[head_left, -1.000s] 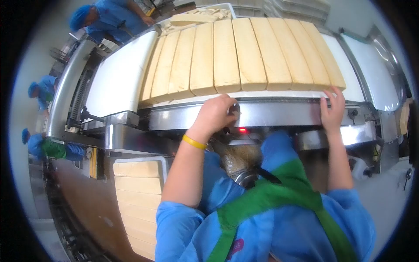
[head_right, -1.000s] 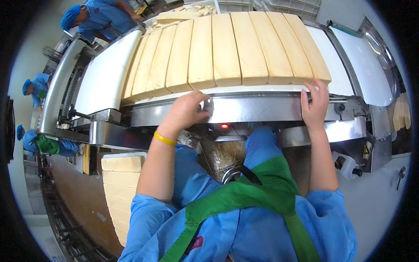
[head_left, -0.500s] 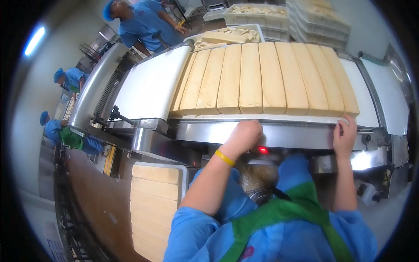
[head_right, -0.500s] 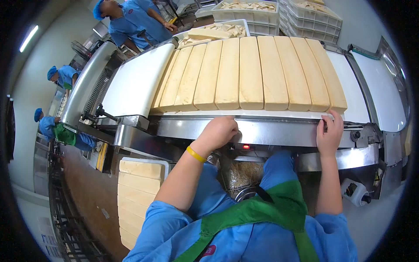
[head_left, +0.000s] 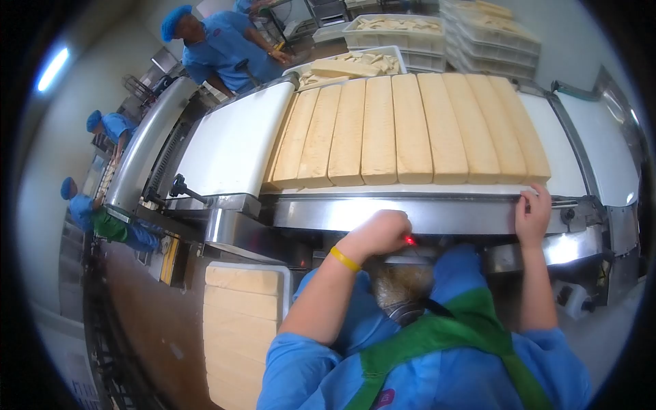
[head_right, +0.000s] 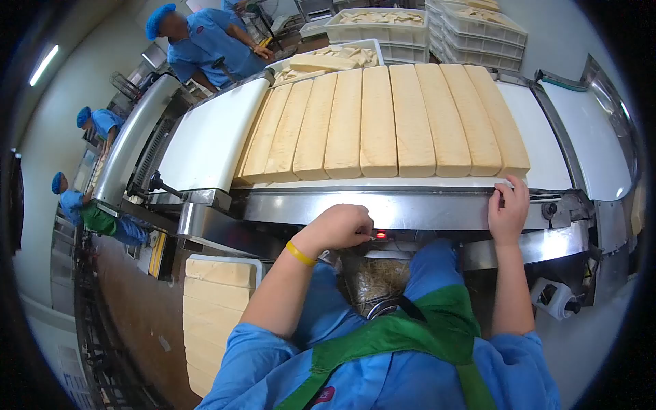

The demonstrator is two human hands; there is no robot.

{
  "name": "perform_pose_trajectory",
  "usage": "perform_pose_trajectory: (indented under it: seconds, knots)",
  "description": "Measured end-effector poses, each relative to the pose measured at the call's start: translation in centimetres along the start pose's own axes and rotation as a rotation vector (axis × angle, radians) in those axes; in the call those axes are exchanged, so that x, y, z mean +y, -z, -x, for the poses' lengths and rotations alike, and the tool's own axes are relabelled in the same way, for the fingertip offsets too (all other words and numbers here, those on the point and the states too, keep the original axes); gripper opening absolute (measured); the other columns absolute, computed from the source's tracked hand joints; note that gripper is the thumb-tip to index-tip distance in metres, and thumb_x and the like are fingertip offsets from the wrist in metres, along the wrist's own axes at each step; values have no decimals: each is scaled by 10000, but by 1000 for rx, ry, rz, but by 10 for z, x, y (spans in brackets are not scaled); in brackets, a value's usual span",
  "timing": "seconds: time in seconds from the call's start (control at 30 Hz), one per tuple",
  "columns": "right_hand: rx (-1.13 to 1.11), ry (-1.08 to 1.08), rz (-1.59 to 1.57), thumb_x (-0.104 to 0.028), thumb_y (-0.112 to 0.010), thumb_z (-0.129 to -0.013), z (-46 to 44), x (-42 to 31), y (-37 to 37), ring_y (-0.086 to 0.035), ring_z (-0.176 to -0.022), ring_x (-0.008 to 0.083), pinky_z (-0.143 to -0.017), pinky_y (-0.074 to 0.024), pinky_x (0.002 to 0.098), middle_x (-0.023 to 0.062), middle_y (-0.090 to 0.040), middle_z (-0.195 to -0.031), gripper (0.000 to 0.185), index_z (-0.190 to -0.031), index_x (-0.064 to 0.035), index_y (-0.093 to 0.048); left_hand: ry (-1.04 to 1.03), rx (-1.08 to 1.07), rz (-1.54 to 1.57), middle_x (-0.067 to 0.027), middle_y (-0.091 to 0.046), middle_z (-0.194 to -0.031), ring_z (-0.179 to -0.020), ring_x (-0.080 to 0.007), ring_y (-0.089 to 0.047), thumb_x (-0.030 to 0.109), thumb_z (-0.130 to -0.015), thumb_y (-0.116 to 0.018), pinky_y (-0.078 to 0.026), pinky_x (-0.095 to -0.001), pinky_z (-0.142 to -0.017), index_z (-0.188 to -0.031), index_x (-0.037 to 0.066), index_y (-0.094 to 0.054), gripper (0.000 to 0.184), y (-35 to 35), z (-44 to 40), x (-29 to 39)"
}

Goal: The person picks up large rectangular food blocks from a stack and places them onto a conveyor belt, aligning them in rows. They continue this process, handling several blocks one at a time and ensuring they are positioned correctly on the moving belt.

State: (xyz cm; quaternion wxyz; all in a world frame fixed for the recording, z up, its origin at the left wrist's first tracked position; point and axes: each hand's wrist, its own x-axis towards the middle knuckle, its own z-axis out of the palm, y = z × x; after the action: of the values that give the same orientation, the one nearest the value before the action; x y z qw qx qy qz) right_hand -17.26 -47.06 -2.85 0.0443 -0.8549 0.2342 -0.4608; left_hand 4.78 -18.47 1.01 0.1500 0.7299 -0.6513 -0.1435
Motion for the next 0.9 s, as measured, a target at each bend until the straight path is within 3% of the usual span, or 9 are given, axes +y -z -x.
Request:
perform_pose_trajectory:
  seconds: [0.53,0.9]
  knots:
    - [16,-5,-16,-22,-614,-740,1,3,-1,-553,-978,347,-860,-445,424,155,-588,-1016,104,-845,-19,-617,-40,170,28,-105,-571,-739,-726,-307,-582,142,-726,-695,-471,-406,-625,-752,52,-630,114,5,0,1]
    - [33,-7,-26,-23,-616,-735,1,4,1,-557,-970,335,-850,-446,408,145,-595,-1000,97,-831,-22,-629,-57,268,-2,-111,-550,-712,-685,-317,-552,153,-772,-681,-453,-421,-604,-660,38,-556,204,12,-5,12]
